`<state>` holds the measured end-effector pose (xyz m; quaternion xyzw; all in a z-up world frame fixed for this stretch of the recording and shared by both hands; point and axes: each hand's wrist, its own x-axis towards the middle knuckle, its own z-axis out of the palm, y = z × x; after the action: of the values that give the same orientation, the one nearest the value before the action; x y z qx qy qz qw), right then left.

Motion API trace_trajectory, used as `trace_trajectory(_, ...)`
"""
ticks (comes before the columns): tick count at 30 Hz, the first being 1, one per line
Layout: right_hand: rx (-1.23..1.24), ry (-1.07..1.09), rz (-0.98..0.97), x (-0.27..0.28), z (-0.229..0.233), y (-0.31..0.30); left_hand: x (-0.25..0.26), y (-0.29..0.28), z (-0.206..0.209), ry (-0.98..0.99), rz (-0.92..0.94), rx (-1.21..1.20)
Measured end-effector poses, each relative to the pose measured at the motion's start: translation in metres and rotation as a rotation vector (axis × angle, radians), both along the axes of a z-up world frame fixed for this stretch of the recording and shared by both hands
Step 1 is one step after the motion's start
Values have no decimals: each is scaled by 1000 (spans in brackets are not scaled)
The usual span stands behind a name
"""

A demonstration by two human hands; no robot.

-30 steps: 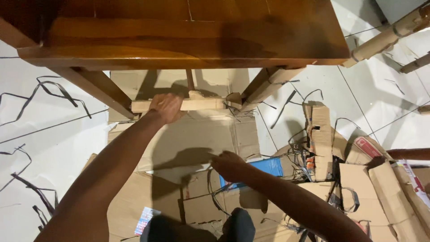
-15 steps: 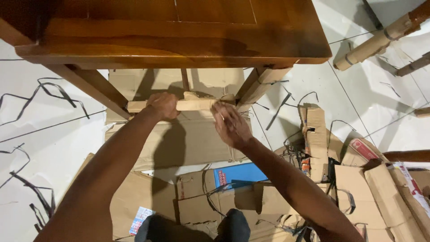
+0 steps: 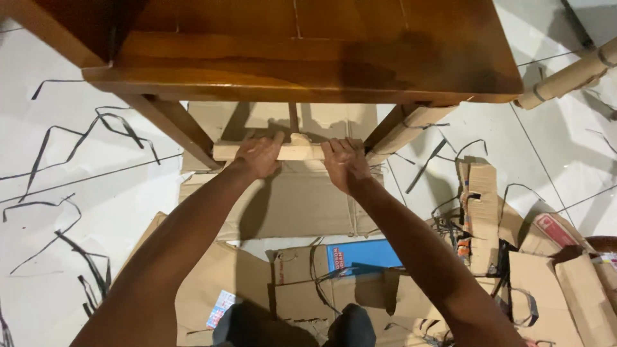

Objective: Wrapping chair legs with cardboard and securing them with plastic ties

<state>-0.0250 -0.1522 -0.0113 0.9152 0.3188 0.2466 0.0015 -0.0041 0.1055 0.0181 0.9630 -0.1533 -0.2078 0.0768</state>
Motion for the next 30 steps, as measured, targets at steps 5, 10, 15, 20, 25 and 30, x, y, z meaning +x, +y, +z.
trace_trajectory(5, -97, -83, -42, -17, 10, 3, -38, 18, 5, -478, -194, -67)
trace_trajectory(10, -43, 164, 34, -50, 53, 42, -91, 74, -27, -770, -384, -171)
trace_trajectory(15, 12, 334, 311, -83, 4, 67, -108, 180, -127, -789, -464, -81)
trace_trajectory(20, -525, 727, 356, -114, -14, 123, -96, 260, -122, -103, 258, 162)
trace_trajectory(25, -565, 708, 368, -126, -7, 172, -74, 282, -95, -31, 485, 171)
trace_trajectory(30, -586, 739, 351, -117, -1, 197, -72, 268, -77, 88, 593, 65)
